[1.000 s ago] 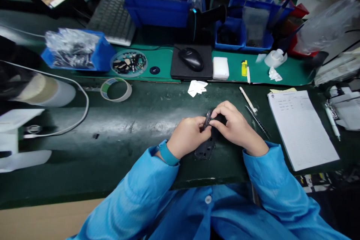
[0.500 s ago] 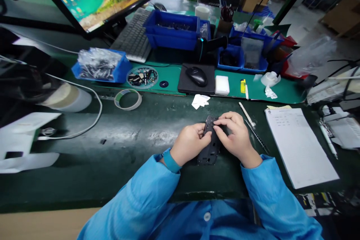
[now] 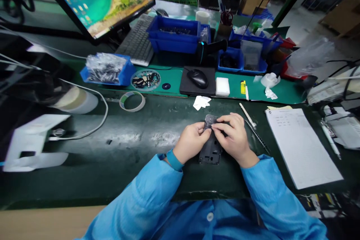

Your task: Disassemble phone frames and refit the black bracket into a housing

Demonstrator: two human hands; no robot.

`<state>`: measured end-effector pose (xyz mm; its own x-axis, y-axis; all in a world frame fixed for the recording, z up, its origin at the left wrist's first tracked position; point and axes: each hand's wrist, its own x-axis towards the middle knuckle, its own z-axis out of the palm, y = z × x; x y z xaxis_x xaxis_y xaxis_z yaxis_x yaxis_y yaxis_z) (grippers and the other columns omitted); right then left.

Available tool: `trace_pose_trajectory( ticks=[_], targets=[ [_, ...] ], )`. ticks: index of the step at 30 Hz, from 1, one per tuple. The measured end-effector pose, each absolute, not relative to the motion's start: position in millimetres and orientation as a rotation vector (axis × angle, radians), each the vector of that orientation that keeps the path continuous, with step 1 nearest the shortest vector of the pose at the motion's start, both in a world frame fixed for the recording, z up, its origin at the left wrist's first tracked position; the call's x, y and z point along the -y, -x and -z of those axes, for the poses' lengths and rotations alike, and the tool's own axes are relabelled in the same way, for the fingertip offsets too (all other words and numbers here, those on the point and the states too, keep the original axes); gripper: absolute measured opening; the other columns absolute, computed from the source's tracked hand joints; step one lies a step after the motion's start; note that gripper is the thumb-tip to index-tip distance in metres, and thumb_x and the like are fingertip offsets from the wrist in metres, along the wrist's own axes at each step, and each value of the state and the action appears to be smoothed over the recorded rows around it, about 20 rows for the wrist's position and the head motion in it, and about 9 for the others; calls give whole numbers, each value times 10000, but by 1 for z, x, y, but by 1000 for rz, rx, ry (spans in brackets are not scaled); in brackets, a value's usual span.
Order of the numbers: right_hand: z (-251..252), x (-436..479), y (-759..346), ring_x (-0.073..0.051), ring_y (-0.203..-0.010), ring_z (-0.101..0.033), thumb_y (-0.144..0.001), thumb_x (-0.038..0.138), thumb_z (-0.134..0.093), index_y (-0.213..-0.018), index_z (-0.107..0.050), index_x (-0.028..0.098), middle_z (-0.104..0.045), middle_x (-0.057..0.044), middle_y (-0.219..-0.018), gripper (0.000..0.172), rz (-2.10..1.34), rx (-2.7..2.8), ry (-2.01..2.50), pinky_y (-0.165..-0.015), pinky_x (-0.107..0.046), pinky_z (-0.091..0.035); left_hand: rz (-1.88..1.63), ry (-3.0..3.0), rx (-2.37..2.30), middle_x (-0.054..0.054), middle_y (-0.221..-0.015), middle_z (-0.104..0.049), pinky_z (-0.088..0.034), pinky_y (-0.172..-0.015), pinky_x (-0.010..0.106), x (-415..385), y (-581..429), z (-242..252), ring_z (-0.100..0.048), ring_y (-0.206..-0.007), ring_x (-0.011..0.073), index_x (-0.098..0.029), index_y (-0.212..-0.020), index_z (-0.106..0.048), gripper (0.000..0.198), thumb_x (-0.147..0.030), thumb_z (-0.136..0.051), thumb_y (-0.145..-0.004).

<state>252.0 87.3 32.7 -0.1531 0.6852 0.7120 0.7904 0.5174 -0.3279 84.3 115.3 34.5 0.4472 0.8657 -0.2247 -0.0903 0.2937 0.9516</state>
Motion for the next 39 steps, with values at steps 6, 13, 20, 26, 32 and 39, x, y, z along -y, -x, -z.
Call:
trace_pose_trajectory(
  ticks=[6,13,20,26,32,39],
  targets=[
    [-28,-91,-257,-249,-1085,-716,-1030,317,-561,-1276,-690,262,-737,-107,-1202,283,-273,1429,1277,-974,-457,-594,-802,-691,-770,0,-646,-638,-489,-563,245,-124,-76,-33,-578,-582,141,-130,-941,-739,386,-442,-845,-741],
    [-30,-93,-251,-256,-1057,-736,-991,526,-574,-1073,-773,244,-789,-78,-1093,355,-951,1347,1229,-977,-420,-585,-311,-325,-305,-63,-564,-396,-199,-335,172,-125,-72,-21,-272,-406,68,-141,-964,-735,241,-333,-738,-817],
    [-42,-93,-253,-200,-741,-680,-907,494,-650,-826,-712,208,-718,-29,-765,304,-1005,1205,1225,-738,-342,-559,-341,-367,-396,101,-856,-725,-516,-521,257,-130,-68,-18,-628,-628,168,-105,-1076,-735,417,-452,-684,-851],
    [-40,-92,-255,-199,-750,-677,-927,439,-623,-842,-710,204,-714,-33,-778,265,-950,1202,1265,-719,-333,-552,-444,-467,-401,197,-1165,-761,-615,-686,364,-126,-58,-25,-746,-839,279,-75,-1279,-688,780,-733,-543,-885],
    [-38,-87,-255,-223,-935,-689,-929,280,-598,-1112,-627,241,-689,-68,-1030,189,-602,1359,1231,-809,-371,-592,-449,-555,-417,137,-982,-796,-594,-653,288,-118,-54,-23,-769,-765,247,-82,-1222,-729,674,-646,-682,-855],
    [-40,-85,-257,-261,-1022,-672,-907,235,-614,-988,-616,256,-634,-94,-1153,84,-441,1572,1248,-774,-395,-604,-550,-617,-502,126,-971,-806,-610,-676,294,-115,-54,-22,-783,-776,249,-101,-1149,-742,612,-618,-748,-823]
  ],
)
